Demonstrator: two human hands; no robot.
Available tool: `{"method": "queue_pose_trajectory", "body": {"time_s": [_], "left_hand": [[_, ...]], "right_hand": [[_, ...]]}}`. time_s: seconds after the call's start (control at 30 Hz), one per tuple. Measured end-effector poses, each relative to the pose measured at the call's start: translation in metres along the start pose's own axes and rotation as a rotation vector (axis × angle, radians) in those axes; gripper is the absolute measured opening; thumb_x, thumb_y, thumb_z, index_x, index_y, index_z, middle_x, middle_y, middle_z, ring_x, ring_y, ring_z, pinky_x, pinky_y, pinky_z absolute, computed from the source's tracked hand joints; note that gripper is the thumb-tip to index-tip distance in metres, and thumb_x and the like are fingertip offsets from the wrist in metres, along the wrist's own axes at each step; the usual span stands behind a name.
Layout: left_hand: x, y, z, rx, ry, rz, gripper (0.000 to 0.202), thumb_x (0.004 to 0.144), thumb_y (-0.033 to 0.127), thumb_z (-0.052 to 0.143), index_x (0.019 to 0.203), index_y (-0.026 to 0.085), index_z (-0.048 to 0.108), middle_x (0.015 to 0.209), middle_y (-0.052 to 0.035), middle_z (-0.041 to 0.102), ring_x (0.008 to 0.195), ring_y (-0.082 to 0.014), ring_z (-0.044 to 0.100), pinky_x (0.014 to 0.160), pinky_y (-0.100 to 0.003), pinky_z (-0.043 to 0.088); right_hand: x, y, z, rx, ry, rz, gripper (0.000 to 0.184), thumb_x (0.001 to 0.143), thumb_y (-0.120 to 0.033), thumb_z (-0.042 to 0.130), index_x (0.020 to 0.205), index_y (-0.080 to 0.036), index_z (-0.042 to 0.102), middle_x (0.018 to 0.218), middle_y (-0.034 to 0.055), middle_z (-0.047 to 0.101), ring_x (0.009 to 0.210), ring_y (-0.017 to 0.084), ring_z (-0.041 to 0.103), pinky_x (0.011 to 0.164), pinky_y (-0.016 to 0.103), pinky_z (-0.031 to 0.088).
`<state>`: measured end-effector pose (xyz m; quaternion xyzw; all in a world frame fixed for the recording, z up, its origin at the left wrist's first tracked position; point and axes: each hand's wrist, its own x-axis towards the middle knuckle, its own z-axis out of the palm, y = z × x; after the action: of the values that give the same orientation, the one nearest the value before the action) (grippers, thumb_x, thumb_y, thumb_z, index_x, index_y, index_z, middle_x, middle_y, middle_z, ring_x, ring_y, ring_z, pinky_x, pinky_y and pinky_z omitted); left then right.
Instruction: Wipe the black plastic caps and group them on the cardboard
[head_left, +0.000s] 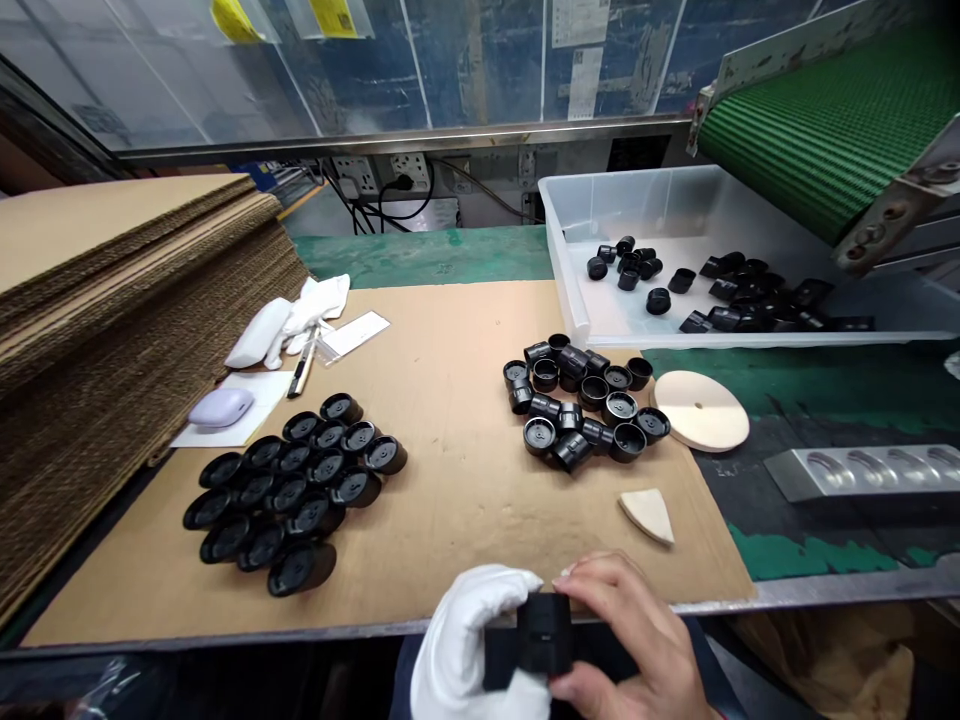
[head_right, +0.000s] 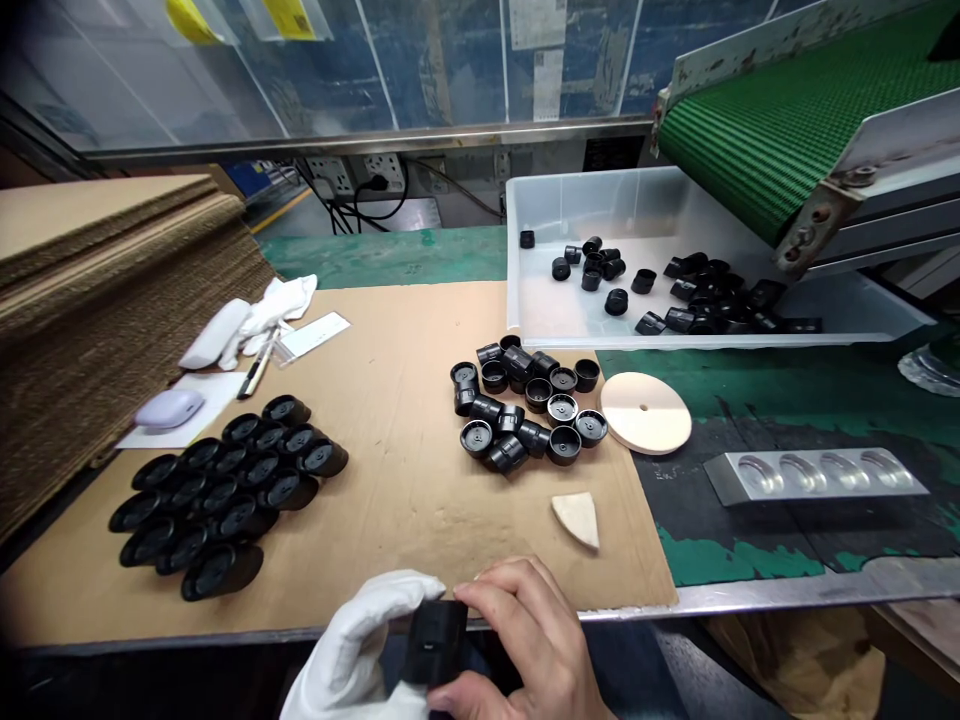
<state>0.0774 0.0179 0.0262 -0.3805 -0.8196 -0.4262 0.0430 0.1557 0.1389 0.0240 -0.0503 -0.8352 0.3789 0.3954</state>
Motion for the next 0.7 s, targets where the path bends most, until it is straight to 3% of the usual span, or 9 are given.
{"method": "queue_pose_trajectory", "body": {"time_s": [0.13, 0.23, 0.33, 0.43, 0.53, 0.7], "left_hand": [[0.007, -0.011, 0.002, 0.044, 0.005, 0.058, 0.028, 0.088, 0.038, 0.05, 0.105, 0.016, 0.057, 0.103, -0.0052, 0.062, 0.086, -0.0131, 0.06, 0.076, -0.033, 0.053], [0.012, -0.021, 0.003, 0.071, 0.011, 0.117, 0.028, 0.087, 0.038, 0.05, 0.106, 0.017, 0.057, 0.107, -0.0059, 0.061, 0.09, -0.0141, 0.06, 0.079, -0.035, 0.052], [0.011, -0.03, 0.007, 0.087, 0.021, 0.167, 0.028, 0.087, 0.037, 0.051, 0.106, 0.018, 0.057, 0.108, -0.0061, 0.06, 0.092, -0.0144, 0.059, 0.08, -0.036, 0.052], [0.006, -0.04, 0.011, 0.089, 0.036, 0.21, 0.024, 0.087, 0.033, 0.051, 0.105, 0.017, 0.058, 0.104, -0.0051, 0.062, 0.091, -0.0142, 0.06, 0.08, -0.035, 0.052], [0.001, -0.044, 0.013, 0.091, 0.053, 0.233, 0.022, 0.086, 0.029, 0.053, 0.104, 0.016, 0.058, 0.098, -0.0037, 0.063, 0.091, -0.0142, 0.061, 0.08, -0.034, 0.052], [0.004, -0.037, 0.012, 0.107, 0.032, 0.204, 0.026, 0.088, 0.037, 0.05, 0.105, 0.018, 0.058, 0.107, -0.0058, 0.061, 0.09, -0.0136, 0.06, 0.08, -0.034, 0.052]], "right_hand": [[-0.003, 0.015, -0.02, -0.205, -0.016, -0.002, 0.042, 0.093, -0.048, 0.043, 0.116, -0.014, 0.054, 0.095, 0.01, 0.061, 0.092, 0.021, 0.057, 0.08, 0.033, 0.048], [-0.004, 0.034, -0.041, -0.431, 0.014, 0.19, 0.033, 0.097, -0.035, 0.039, 0.119, -0.017, 0.055, 0.11, 0.0114, 0.058, 0.104, 0.025, 0.052, 0.089, 0.041, 0.04], [-0.007, 0.047, -0.051, -0.61, -0.025, 0.312, 0.031, 0.095, -0.034, 0.045, 0.119, -0.019, 0.056, 0.113, 0.0108, 0.059, 0.104, 0.028, 0.051, 0.089, 0.046, 0.038], [-0.014, 0.047, -0.049, -0.581, -0.053, 0.274, 0.026, 0.092, -0.031, 0.052, 0.115, -0.019, 0.057, 0.102, 0.0085, 0.062, 0.093, 0.024, 0.055, 0.083, 0.04, 0.041], [-0.024, 0.041, -0.05, -0.485, -0.063, 0.172, 0.025, 0.088, -0.018, 0.058, 0.113, -0.017, 0.057, 0.084, 0.006, 0.059, 0.078, 0.019, 0.055, 0.072, 0.033, 0.043], [-0.024, 0.035, -0.055, -0.351, -0.222, 0.127, 0.026, 0.086, -0.011, 0.057, 0.112, -0.014, 0.059, 0.07, 0.0028, 0.05, 0.065, 0.015, 0.049, 0.058, 0.027, 0.041]]}}
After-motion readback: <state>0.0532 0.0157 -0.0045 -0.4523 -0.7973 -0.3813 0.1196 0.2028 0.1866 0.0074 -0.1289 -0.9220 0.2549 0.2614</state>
